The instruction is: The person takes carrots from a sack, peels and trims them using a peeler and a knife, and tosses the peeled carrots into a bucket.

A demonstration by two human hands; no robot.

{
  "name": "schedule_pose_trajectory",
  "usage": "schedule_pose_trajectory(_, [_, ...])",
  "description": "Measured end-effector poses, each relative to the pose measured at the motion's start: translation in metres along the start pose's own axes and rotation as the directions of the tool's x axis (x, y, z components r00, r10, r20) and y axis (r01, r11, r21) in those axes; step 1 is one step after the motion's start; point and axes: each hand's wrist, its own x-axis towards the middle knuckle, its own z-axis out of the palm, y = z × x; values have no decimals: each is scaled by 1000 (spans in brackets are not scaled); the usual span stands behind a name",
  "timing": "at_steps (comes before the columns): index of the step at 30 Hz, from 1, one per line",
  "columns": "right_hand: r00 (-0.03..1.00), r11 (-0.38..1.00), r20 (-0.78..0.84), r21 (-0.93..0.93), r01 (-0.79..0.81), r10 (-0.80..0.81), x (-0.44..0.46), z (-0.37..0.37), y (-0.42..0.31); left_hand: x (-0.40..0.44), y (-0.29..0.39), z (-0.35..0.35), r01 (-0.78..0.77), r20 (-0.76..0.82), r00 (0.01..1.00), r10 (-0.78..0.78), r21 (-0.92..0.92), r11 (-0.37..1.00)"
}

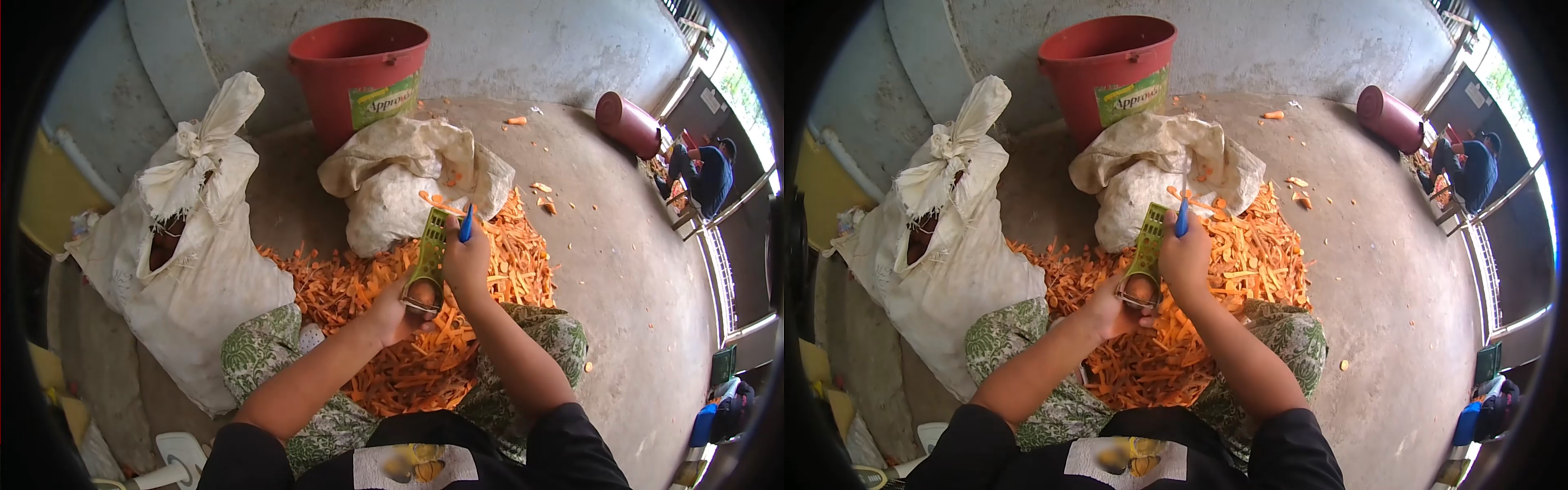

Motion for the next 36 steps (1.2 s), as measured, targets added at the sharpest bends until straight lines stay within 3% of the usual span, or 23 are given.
schedule_pose_trajectory(3, [999, 998, -37, -63, 7, -10, 14, -2, 7, -7, 4, 1, 19, -7, 1000, -18, 143, 990])
schedule_pose_trajectory(6, [966, 981, -257, -174, -85, 38, 69, -26, 51, -32, 10, 29, 64, -14, 998, -63, 309, 949])
schedule_pose_trajectory(7, [932, 982, -353, -132, -132, 78, 86, -36, 68, -38, 10, 35, 74, -17, 997, -73, 380, 922])
schedule_pose_trajectory(8, [904, 991, -409, 95, -94, 125, 86, -46, 58, -38, 9, 33, 75, -17, 997, -75, 380, 922])
schedule_pose_trajectory(10, [876, 903, -385, 413, -117, 289, 85, -46, 40, -34, 10, 25, -3, 104, 994, -26, 272, 962])
schedule_pose_trajectory(11, [915, 927, -317, 352, -132, 251, 77, -44, 32, -30, 11, 19, -6, 107, 994, -23, 270, 963])
schedule_pose_trajectory(13, [968, 959, -168, 246, -143, 187, 48, -29, 12, -24, 15, 4, 132, 187, 973, -132, 15, 991])
schedule_pose_trajectory(14, [992, 980, -104, 190, -53, 73, 26, -24, -10, -22, 15, 3, 131, 187, 974, -131, 15, 991])
schedule_pose_trajectory(16, [997, 974, 47, 217, -65, 56, 0, -15, -27, -18, 15, 4, 106, 189, 977, -100, -26, 994])
schedule_pose_trajectory(17, [1000, 981, 27, 193, 11, -17, -7, -10, -26, -18, 16, 7, 107, 190, 977, -101, -25, 994])
schedule_pose_trajectory(19, [996, 982, 12, 166, 89, -92, -17, -1, -24, -19, 16, 17, 83, -109, 991, -83, -9, 997])
schedule_pose_trajectory(22, [973, 973, -36, 32, 229, -228, -21, 5, -18, -18, 11, 22, 20, -162, 986, -28, -50, 999])
schedule_pose_trajectory(25, [982, 980, -5, -68, 190, -190, -18, 4, -15, -16, 9, 10, -9, -28, 1000, 11, 41, 999])
schedule_pose_trajectory(27, [981, 984, -114, -105, 145, -157, -4, 2, -9, -19, 8, 9, 55, -22, 998, -53, 128, 990])
schedule_pose_trajectory(29, [976, 1000, -218, -21, -10, 5, 43, -15, 22, -25, 8, 16, 118, -17, 993, -117, 214, 970])
schedule_pose_trajectory(30, [945, 1000, -327, 24, 14, -6, 55, -23, 23, -31, 9, 27, 146, -90, 988, -126, 278, 949])
schedule_pose_trajectory(31, [927, 996, -369, -32, -81, 64, 72, -32, 35, -35, 8, 32, 179, -165, 978, -129, 339, 924])
schedule_pose_trajectory(32, [926, 996, -371, -29, -83, 66, 75, -34, 50, -34, 8, 28, 181, -167, 977, -130, 342, 922])
schedule_pose_trajectory(34, [943, 987, -327, 158, -18, 70, 63, -38, 26, -27, 9, 12, 136, -1, 990, -138, 161, 977])
schedule_pose_trajectory(36, [979, 992, -202, 119, 42, -17, 31, -21, -2, -23, 11, 10, 150, -28, 989, -148, 98, 984])
